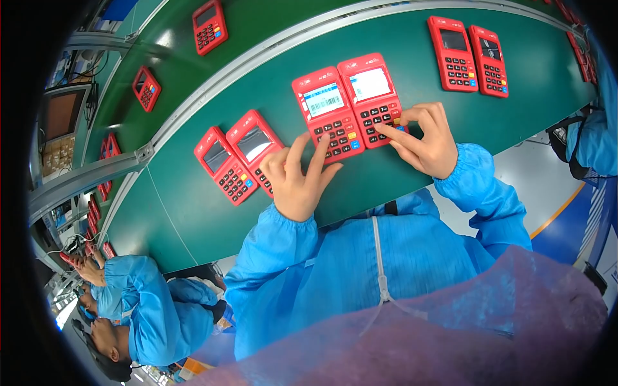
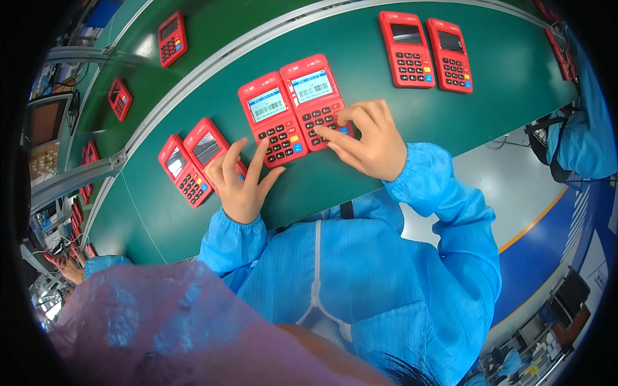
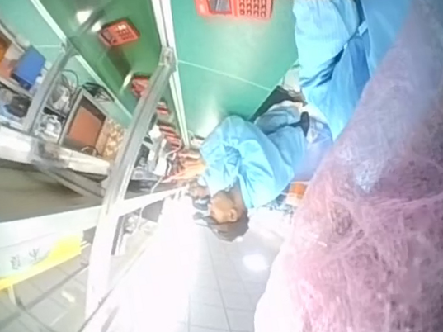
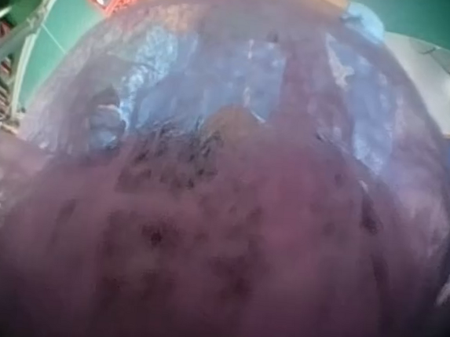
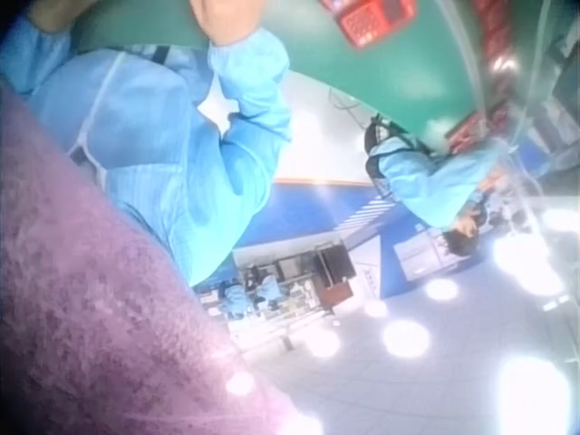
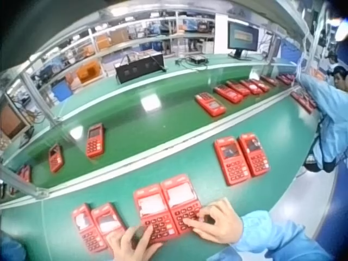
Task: The person tests and operates multiple handheld electronic devices by hand on a production line.
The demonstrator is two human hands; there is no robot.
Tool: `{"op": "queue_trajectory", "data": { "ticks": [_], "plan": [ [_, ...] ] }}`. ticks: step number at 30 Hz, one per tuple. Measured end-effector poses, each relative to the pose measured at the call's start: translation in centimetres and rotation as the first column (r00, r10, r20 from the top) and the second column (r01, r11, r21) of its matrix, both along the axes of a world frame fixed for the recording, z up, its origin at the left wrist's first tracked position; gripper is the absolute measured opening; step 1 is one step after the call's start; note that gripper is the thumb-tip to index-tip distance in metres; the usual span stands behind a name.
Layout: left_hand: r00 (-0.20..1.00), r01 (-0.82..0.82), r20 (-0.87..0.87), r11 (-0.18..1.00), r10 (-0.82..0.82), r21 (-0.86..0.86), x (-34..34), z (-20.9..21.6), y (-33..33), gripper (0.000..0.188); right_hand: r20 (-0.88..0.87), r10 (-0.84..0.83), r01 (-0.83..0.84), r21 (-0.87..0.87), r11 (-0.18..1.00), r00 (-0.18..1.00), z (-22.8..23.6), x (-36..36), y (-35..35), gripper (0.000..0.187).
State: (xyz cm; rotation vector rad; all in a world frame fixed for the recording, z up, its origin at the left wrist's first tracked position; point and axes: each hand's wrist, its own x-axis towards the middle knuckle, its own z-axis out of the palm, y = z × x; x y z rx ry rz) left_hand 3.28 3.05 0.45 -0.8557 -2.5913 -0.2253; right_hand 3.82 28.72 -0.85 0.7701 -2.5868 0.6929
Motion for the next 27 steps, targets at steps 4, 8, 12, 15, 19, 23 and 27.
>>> {"op": "queue_trajectory", "data": {
  "ticks": [4,8,12,15,19,23,27],
  "plan": [
    [0.997,-0.016,-0.072,0.999,0.019,0.034,0.8,-0.9,-0.7,0.042,-0.004,0.031,-0.031,0.028,0.999,1.0,-0.1,0.1,-0.2,0.035],
    [0.998,0.0,-0.061,1.0,0.001,0.03,0.6,-1.2,-0.7,0.037,-0.019,0.034,-0.032,0.063,0.997,0.999,-0.5,0.0,-0.5,0.035],
    [0.997,0.029,-0.069,1.0,-0.029,0.003,0.6,-1.0,-0.9,0.038,-0.006,0.017,-0.016,0.08,0.997,1.0,-0.5,0.3,-0.8,0.038],
    [0.997,0.037,-0.072,0.999,-0.036,0.02,1.1,-0.6,-0.5,0.037,-0.012,0.005,-0.005,0.007,1.0,1.0,0.6,0.6,-0.4,0.039],
    [0.992,0.1,-0.085,0.995,-0.097,0.029,1.1,-0.9,0.2,0.037,-0.037,-0.058,0.058,-0.003,0.998,0.998,0.4,1.5,0.9,0.038],
    [0.989,0.128,-0.071,0.991,-0.131,-0.036,0.9,-1.1,0.4,0.037,-0.027,-0.048,0.048,0.01,0.999,0.998,-0.2,2.1,1.6,0.038],
    [0.992,0.119,-0.043,0.993,-0.119,-0.007,0.8,-1.1,0.5,0.039,-0.004,-0.038,0.038,0.026,0.999,0.999,-0.4,1.8,1.3,0.036]
  ]
}}
